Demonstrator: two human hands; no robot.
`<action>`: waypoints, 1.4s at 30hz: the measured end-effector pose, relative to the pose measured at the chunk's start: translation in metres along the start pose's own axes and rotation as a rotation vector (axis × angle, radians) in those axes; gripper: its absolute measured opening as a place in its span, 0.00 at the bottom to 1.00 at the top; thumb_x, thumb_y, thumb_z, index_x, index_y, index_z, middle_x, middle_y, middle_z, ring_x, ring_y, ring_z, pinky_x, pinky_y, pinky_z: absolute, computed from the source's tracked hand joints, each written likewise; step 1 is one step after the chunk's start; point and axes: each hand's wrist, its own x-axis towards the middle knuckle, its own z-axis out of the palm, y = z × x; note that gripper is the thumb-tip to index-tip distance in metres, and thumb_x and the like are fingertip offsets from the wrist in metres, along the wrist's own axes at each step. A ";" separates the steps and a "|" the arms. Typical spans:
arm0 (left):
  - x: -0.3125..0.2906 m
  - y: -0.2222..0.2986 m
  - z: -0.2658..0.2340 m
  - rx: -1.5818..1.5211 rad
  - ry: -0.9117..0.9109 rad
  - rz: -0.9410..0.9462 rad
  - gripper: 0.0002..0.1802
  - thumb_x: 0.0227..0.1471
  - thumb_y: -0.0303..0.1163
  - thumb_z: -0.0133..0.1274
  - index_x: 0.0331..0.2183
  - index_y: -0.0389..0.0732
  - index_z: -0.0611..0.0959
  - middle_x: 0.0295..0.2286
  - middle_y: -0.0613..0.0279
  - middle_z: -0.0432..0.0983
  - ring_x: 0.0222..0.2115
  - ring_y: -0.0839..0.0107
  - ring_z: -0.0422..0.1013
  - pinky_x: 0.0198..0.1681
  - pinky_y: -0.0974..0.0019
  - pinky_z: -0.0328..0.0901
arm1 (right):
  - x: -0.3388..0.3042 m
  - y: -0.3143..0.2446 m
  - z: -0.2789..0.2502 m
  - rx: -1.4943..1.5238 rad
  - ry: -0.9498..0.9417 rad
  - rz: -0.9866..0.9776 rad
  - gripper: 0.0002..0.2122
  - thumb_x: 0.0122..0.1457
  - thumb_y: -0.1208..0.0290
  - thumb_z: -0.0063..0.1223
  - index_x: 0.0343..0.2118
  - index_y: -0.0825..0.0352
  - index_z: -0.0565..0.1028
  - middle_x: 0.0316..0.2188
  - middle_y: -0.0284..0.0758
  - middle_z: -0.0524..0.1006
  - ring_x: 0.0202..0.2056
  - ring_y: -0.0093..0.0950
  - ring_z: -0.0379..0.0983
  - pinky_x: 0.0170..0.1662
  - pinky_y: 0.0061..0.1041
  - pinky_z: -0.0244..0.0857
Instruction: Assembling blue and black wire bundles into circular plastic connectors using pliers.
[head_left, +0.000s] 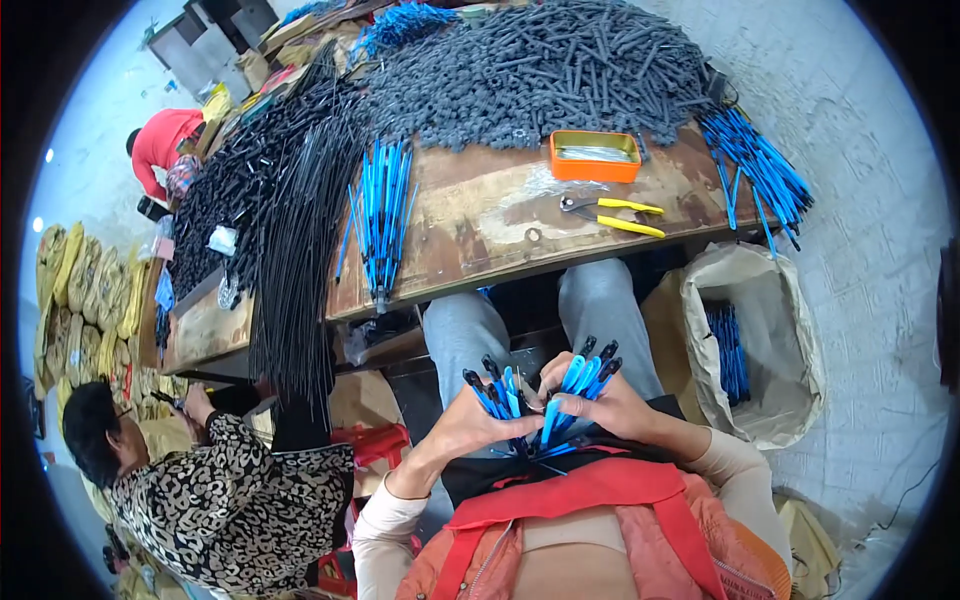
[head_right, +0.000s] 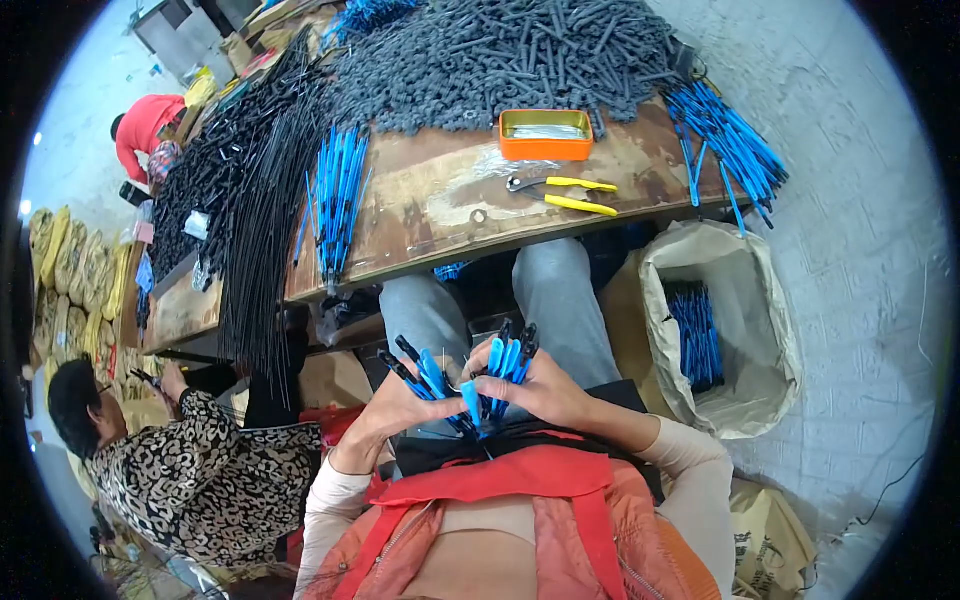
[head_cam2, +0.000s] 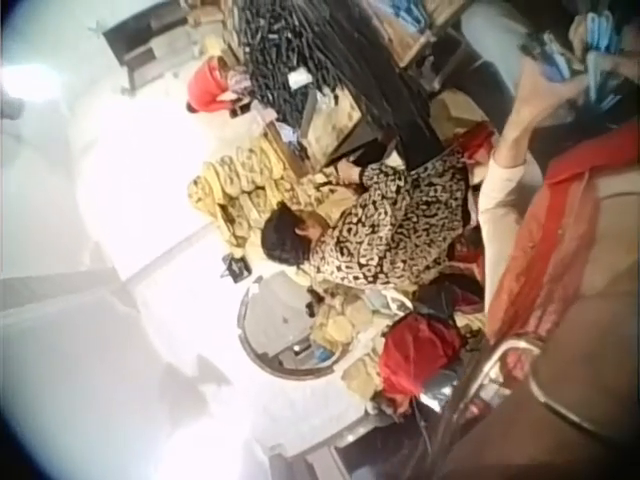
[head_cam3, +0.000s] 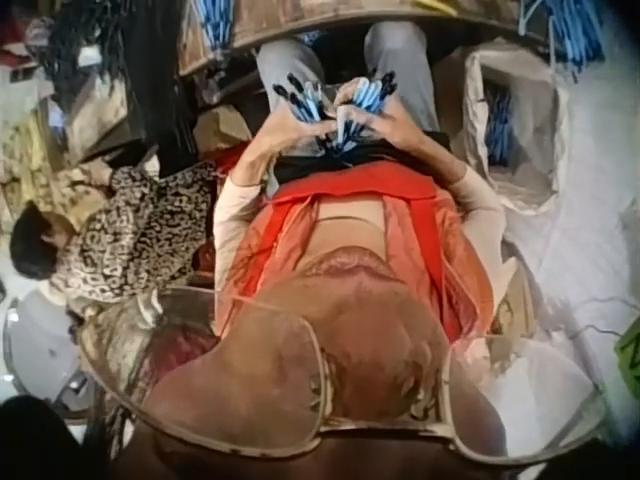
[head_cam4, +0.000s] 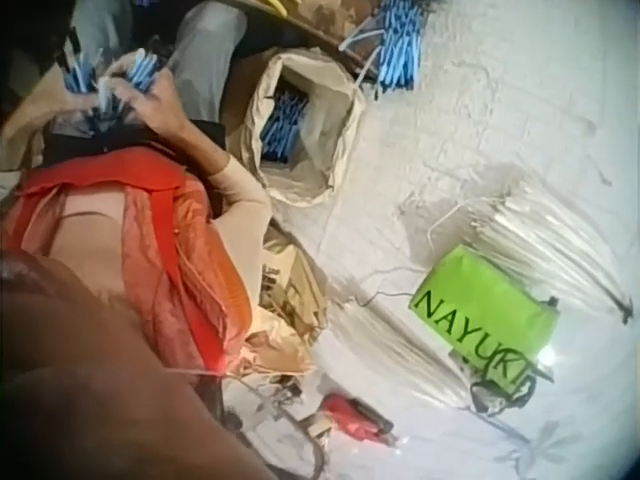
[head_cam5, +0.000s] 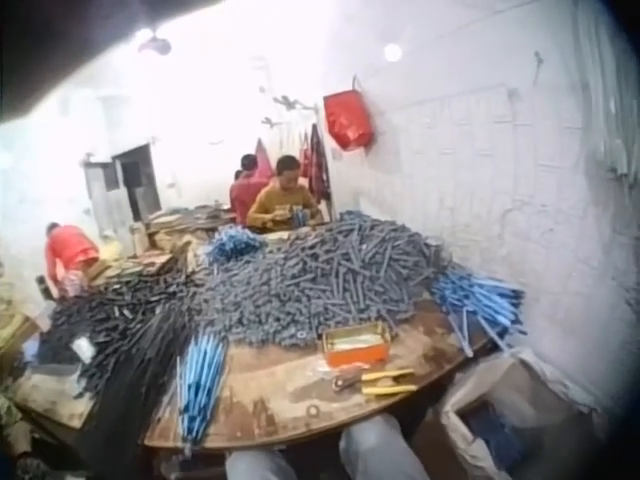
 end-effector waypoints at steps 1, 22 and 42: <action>0.002 -0.005 0.000 -0.066 0.007 0.025 0.11 0.40 0.26 0.65 0.29 0.38 0.80 0.24 0.69 0.74 0.24 0.81 0.68 0.29 0.75 0.64 | 0.001 0.000 0.000 0.013 0.021 0.000 0.08 0.60 0.70 0.54 0.39 0.68 0.73 0.38 0.34 0.71 0.42 0.26 0.68 0.48 0.27 0.61; 0.058 -0.041 -0.047 -0.328 -0.112 -0.132 0.23 0.41 0.22 0.61 0.44 0.33 0.77 0.37 0.55 0.79 0.37 0.66 0.77 0.44 0.63 0.70 | 0.312 -0.047 -0.258 -0.785 0.321 -0.061 0.10 0.61 0.68 0.49 0.40 0.68 0.74 0.29 0.32 0.76 0.30 0.20 0.74 0.29 0.20 0.68; 0.018 -0.030 -0.020 -0.258 -0.091 0.088 0.12 0.42 0.23 0.61 0.33 0.39 0.79 0.30 0.70 0.73 0.32 0.81 0.67 0.38 0.73 0.63 | 0.116 -0.031 -0.060 -0.237 -0.074 0.436 0.12 0.59 0.68 0.55 0.41 0.69 0.76 0.27 0.35 0.78 0.26 0.24 0.78 0.29 0.20 0.73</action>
